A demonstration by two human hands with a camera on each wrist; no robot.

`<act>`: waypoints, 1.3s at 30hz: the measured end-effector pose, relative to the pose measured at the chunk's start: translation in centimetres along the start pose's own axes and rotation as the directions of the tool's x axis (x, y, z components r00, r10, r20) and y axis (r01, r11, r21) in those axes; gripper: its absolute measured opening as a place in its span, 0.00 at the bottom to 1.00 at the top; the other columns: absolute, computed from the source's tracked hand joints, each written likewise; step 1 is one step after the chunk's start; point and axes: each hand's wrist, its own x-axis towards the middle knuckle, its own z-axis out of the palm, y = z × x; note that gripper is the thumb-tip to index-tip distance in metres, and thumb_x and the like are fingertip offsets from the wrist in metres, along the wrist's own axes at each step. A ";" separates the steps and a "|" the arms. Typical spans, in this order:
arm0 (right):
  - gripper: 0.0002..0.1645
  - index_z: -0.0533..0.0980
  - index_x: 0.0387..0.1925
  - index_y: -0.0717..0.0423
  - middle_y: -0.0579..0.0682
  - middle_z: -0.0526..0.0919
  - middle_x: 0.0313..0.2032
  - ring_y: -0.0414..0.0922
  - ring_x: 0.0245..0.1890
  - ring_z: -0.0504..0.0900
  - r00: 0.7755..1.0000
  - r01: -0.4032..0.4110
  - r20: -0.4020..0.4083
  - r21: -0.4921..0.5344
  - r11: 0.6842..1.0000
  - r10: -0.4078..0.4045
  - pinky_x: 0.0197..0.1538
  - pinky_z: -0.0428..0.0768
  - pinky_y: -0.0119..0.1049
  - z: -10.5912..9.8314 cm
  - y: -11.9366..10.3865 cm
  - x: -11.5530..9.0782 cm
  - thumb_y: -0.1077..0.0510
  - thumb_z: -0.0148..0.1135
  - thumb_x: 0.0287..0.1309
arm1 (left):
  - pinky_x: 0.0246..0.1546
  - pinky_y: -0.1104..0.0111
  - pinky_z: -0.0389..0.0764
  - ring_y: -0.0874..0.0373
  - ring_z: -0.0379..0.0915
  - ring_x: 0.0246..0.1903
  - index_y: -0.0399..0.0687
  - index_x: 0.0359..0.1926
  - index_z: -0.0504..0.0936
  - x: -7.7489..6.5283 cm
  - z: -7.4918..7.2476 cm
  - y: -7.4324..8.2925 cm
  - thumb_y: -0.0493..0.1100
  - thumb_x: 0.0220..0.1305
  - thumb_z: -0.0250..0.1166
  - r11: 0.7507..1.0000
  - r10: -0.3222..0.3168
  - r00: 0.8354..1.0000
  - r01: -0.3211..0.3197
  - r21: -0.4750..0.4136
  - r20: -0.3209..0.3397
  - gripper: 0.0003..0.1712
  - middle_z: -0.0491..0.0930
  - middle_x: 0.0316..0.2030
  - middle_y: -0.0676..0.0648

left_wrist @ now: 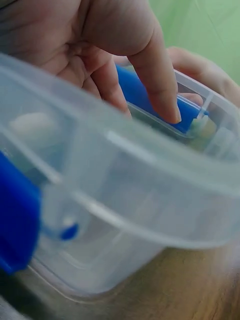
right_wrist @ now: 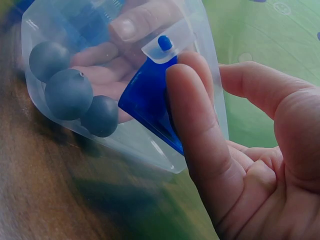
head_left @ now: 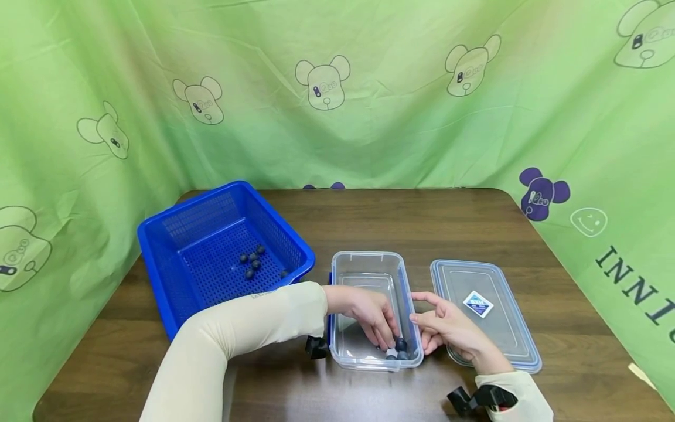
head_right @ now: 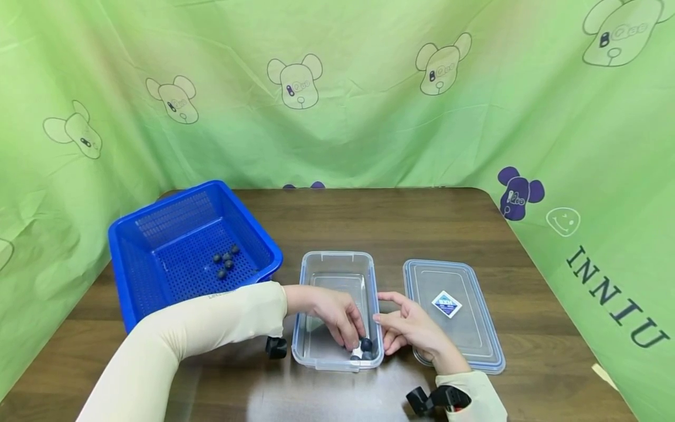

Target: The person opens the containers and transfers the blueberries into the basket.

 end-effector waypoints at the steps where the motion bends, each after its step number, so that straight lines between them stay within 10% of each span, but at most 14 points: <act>1: 0.40 0.40 0.66 0.79 0.46 0.82 0.19 0.36 0.18 0.81 1.000 0.001 0.000 0.000 1.000 -0.001 0.23 0.84 0.30 0.0 0.0 0.0 0.65 0.54 0.70 | 0.36 0.67 0.87 0.54 0.83 0.30 0.26 0.45 0.81 0.0 0.1 0.0 0.24 0.62 0.64 1.000 -0.001 1.000 0.001 0.000 0.004 0.10 0.85 0.35 0.32; 21: 0.39 0.40 0.67 0.79 0.46 0.82 0.19 0.36 0.18 0.82 1.000 0.015 0.009 0.002 1.000 -0.015 0.23 0.84 0.30 0.0 0.1 0.0 0.66 0.54 0.70 | 0.21 0.75 0.81 0.60 0.74 0.22 0.24 0.44 0.81 0.9 1.5 -0.1 0.25 0.64 0.63 0.999 -0.030 0.996 0.028 0.030 0.079 0.08 0.79 0.23 0.47; 39: 0.39 0.40 0.66 0.79 0.46 0.82 0.19 0.36 0.18 0.82 1.000 0.012 0.006 -0.008 1.000 -0.012 0.23 0.84 0.30 -0.1 0.1 0.0 0.66 0.53 0.70 | 0.31 0.68 0.87 0.55 0.83 0.26 0.22 0.43 0.82 0.1 0.2 0.2 0.26 0.67 0.62 0.999 0.045 0.999 -0.045 -0.020 0.024 0.08 0.83 0.37 0.26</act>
